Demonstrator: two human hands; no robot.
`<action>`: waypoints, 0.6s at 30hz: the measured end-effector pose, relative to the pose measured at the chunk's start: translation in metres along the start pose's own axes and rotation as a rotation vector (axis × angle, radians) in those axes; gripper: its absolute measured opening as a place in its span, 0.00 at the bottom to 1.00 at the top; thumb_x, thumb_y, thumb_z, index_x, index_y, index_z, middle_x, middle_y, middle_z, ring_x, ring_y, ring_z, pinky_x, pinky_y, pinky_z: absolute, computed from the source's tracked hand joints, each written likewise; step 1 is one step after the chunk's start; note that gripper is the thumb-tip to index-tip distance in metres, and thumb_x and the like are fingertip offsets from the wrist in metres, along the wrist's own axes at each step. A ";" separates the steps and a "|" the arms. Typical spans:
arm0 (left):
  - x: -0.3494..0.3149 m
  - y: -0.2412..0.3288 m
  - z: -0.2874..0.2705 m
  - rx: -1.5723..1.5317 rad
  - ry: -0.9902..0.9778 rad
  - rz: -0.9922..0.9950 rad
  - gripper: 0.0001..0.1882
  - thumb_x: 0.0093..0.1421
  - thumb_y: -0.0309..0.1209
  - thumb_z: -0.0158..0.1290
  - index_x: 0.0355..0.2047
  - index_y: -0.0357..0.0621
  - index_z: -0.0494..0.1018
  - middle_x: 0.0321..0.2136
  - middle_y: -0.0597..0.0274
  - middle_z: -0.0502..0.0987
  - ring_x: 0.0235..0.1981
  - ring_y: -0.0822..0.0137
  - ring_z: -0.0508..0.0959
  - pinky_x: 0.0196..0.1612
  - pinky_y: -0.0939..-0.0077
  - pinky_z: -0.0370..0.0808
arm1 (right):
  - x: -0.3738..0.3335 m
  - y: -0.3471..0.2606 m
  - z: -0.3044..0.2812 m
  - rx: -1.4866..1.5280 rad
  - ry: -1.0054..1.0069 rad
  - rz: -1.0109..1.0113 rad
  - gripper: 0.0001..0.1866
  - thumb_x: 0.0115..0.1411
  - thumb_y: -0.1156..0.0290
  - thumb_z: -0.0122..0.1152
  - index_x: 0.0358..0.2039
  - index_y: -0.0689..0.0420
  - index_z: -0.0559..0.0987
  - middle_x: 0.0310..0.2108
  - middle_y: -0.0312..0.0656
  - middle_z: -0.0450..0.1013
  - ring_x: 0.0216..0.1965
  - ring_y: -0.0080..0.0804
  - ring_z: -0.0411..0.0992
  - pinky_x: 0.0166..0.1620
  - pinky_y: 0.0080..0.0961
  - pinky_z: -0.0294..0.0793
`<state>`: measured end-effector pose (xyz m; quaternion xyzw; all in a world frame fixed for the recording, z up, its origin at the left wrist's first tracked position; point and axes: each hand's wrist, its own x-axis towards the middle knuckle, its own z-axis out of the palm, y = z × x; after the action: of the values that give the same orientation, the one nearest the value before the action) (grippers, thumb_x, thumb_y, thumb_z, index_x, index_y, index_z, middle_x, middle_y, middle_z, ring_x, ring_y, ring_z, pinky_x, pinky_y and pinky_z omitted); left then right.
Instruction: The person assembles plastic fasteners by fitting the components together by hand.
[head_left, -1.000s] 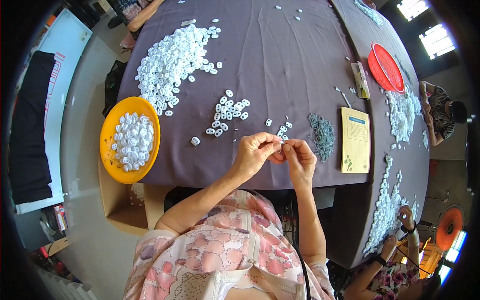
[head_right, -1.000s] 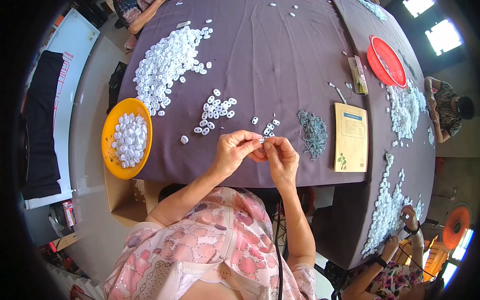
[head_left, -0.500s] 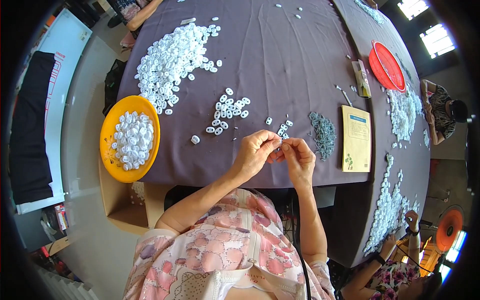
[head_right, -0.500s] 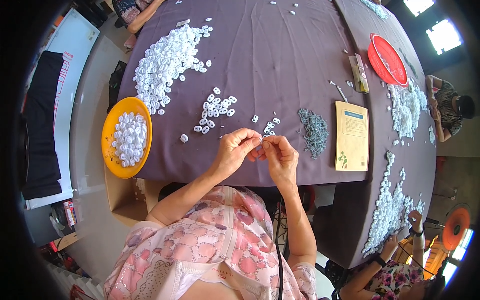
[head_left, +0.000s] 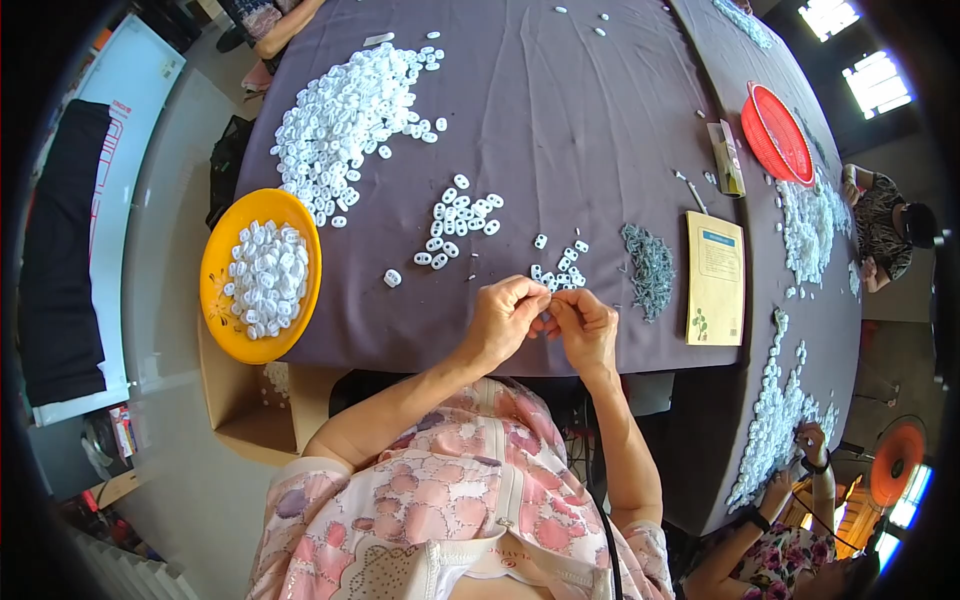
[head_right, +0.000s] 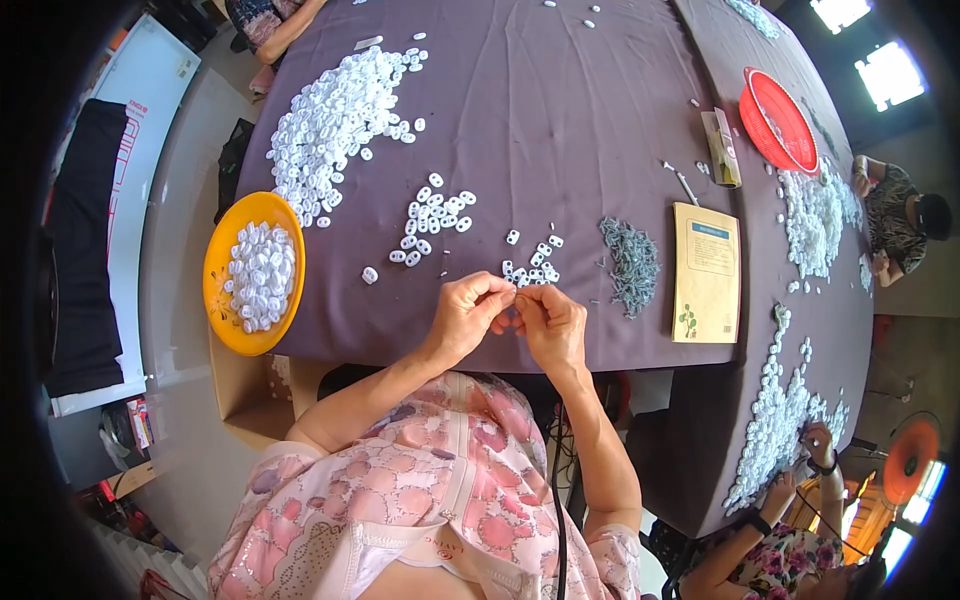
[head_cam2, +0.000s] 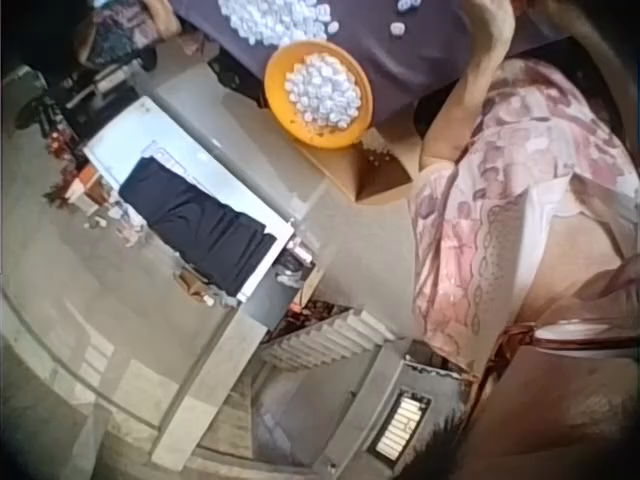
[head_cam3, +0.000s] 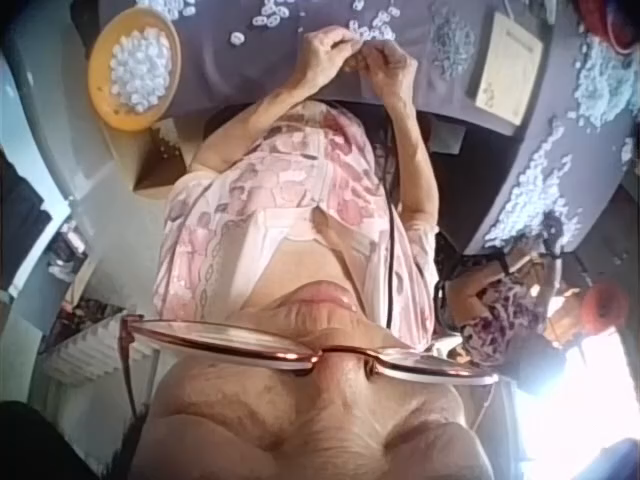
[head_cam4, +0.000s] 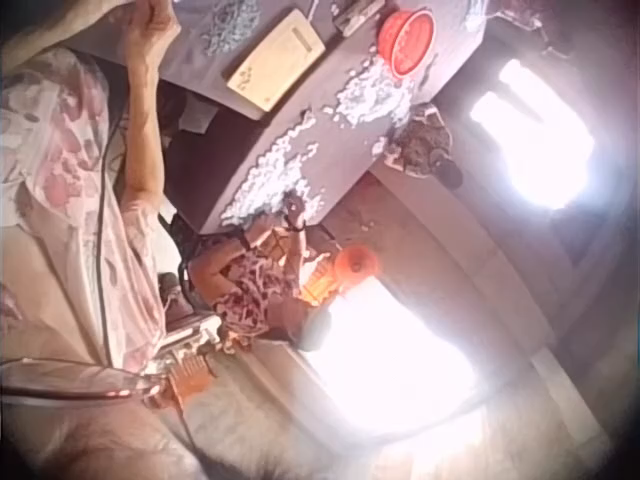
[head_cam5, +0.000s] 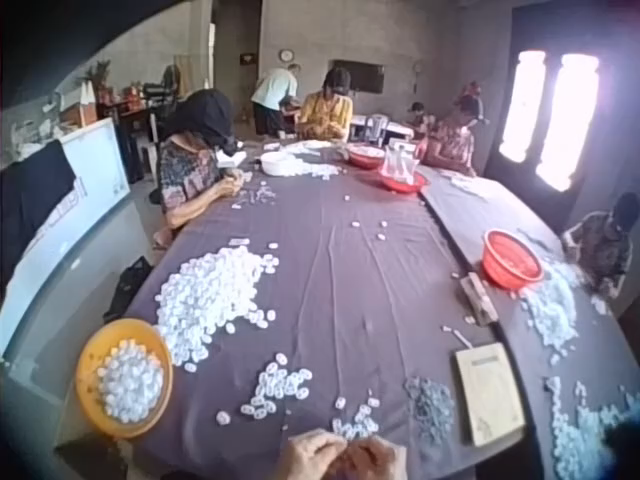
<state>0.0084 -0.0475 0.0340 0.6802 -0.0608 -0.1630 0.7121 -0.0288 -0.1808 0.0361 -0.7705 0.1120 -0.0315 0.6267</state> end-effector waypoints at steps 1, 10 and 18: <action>-0.003 -0.004 -0.002 0.000 0.006 -0.001 0.04 0.58 0.24 0.51 0.31 0.36 0.74 0.22 0.64 0.76 0.18 0.78 0.74 0.21 0.84 0.73 | -0.002 0.001 0.001 0.000 -0.006 0.000 0.03 0.56 0.79 0.54 0.28 0.64 0.77 0.21 0.37 0.74 0.20 0.18 0.71 0.23 0.16 0.72; -0.010 -0.017 -0.034 -0.211 0.095 -0.123 0.06 0.59 0.27 0.51 0.31 0.35 0.73 0.22 0.63 0.75 0.19 0.75 0.75 0.19 0.83 0.73 | 0.014 -0.017 0.017 -0.124 -0.157 0.009 0.06 0.55 0.77 0.57 0.33 0.63 0.77 0.20 0.40 0.73 0.21 0.19 0.71 0.24 0.18 0.70; -0.010 -0.019 -0.063 -0.315 0.229 -0.133 0.06 0.58 0.27 0.52 0.31 0.35 0.73 0.23 0.63 0.74 0.18 0.74 0.75 0.19 0.83 0.73 | 0.081 -0.016 0.057 -0.506 -0.080 -0.412 0.10 0.50 0.72 0.61 0.33 0.61 0.75 0.29 0.48 0.71 0.28 0.47 0.72 0.30 0.36 0.71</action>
<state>0.0154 0.0147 0.0122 0.5771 0.0916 -0.1388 0.7996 0.0624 -0.1405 0.0324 -0.9088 -0.0665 -0.0985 0.4000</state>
